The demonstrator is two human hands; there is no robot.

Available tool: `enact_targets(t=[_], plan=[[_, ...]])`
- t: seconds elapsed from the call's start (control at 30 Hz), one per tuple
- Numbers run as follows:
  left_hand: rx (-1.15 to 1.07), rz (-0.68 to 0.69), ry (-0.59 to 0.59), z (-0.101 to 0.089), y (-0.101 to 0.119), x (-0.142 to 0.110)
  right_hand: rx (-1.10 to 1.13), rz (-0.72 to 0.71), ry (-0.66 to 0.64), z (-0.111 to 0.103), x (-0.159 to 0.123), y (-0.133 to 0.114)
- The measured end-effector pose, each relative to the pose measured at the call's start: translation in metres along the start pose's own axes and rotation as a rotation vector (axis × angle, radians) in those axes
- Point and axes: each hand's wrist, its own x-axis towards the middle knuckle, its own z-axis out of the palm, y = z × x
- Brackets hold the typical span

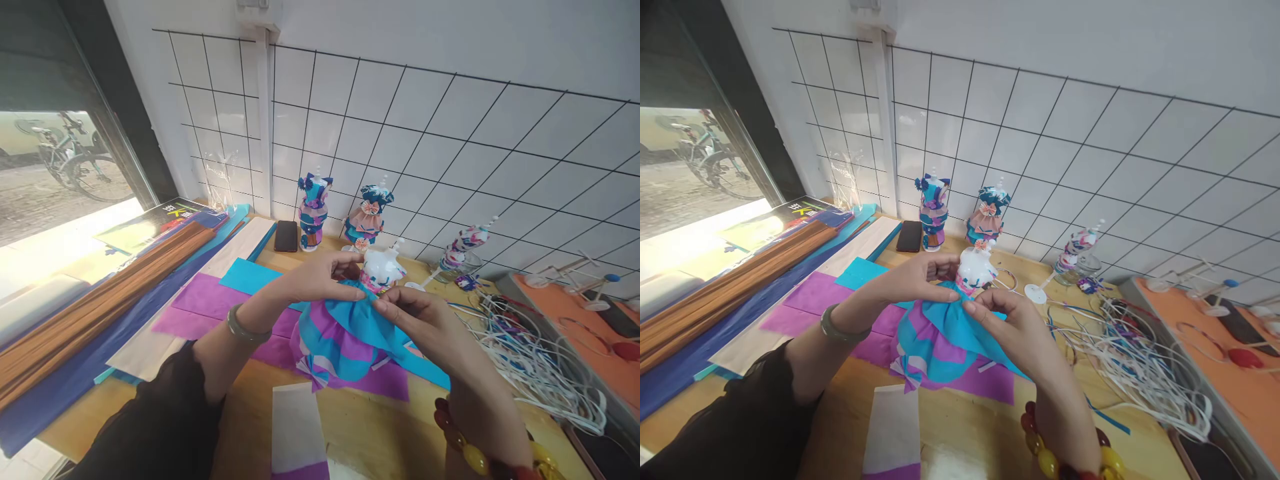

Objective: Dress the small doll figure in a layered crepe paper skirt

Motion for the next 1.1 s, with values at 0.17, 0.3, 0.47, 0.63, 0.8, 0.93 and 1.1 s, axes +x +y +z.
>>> enact_targets(t=[0.17,0.3,0.47,0.63,0.8,0.93,1.1], plan=[[0.063,-0.01,0.013,0.0004,-0.0042,0.0005,-0.086,0.017,0.047,0.0005,-0.0002,0.0015],[0.086,-0.031,0.009,-0.0004,-0.007,0.0006,-0.195,0.003,0.106,0.0012,-0.0015,-0.001],[0.056,-0.045,0.006,0.0018,-0.0079,0.0009,-0.261,-0.047,0.122,0.0009,-0.0037,-0.0057],[0.081,-0.041,0.016,0.0032,-0.0078,0.0005,-0.211,-0.046,0.087,-0.0037,-0.0049,-0.002],[0.098,-0.064,0.048,0.003,-0.0058,-0.0001,-0.126,-0.013,0.01,-0.0077,-0.0074,-0.002],[0.106,-0.037,0.021,0.0033,-0.004,0.0002,-0.143,-0.054,-0.005,-0.0067,-0.0093,-0.0055],[0.119,-0.015,0.005,0.0036,-0.003,0.0003,-0.152,-0.151,0.011,-0.0042,-0.0075,-0.0036]])
